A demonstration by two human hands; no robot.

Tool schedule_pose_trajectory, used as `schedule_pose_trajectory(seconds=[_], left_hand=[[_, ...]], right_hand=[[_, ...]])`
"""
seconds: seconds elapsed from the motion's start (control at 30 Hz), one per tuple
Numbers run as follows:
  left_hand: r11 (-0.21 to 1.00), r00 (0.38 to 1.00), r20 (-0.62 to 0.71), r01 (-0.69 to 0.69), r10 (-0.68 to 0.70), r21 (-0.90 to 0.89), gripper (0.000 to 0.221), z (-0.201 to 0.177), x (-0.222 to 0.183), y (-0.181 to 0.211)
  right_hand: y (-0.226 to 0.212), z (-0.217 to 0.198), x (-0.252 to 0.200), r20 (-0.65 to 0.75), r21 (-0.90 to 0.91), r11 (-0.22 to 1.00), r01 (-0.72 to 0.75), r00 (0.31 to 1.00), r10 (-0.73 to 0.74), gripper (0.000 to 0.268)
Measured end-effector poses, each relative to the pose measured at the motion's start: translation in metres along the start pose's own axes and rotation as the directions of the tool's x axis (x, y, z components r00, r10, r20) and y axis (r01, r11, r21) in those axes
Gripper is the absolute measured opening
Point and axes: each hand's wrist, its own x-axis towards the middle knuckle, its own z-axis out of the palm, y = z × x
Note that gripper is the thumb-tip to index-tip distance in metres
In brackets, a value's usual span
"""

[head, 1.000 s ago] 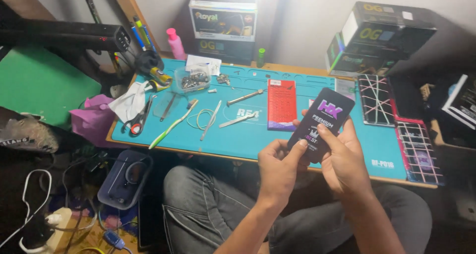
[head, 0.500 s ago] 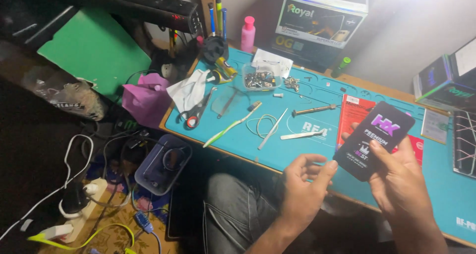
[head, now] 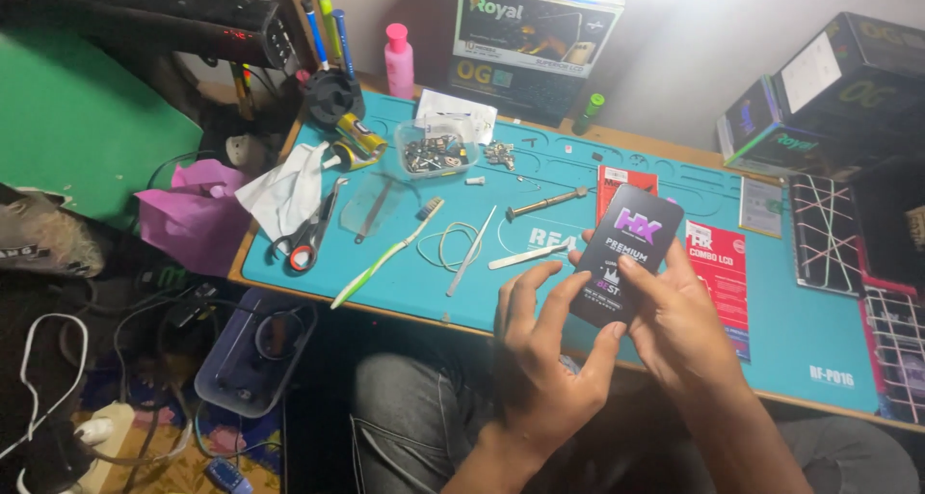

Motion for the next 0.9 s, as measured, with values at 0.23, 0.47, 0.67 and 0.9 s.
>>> schedule_pose_trajectory(seconds=[0.23,0.47,0.67,0.9], left_hand=[[0.977,0.979,0.137,-0.170,0.152,0.129,0.047,0.003,-0.009,-0.017],[0.915,0.929,0.168,-0.358,0.329,0.188,0.040,0.006,-0.007,-0.025],[0.971,0.976,0.079,-0.212,0.204,0.112,0.044,-0.022,-0.003,-0.012],[0.934,0.989,-0.133,-0.019,0.071,0.356,0.027,-0.076,0.020,-0.046]], right_hand=[[-0.009,-0.004,0.005,-0.115,0.091,0.986,-0.142,0.982,0.152,0.063],[-0.005,-0.018,0.003,-0.087,0.189,0.968,-0.166,0.979,0.185,0.060],[-0.014,-0.016,0.001,-0.094,0.043,0.989,-0.143,0.985,0.146,0.059],[-0.012,0.001,0.005,-0.127,-0.161,0.982,-0.102,0.989,0.082,0.061]])
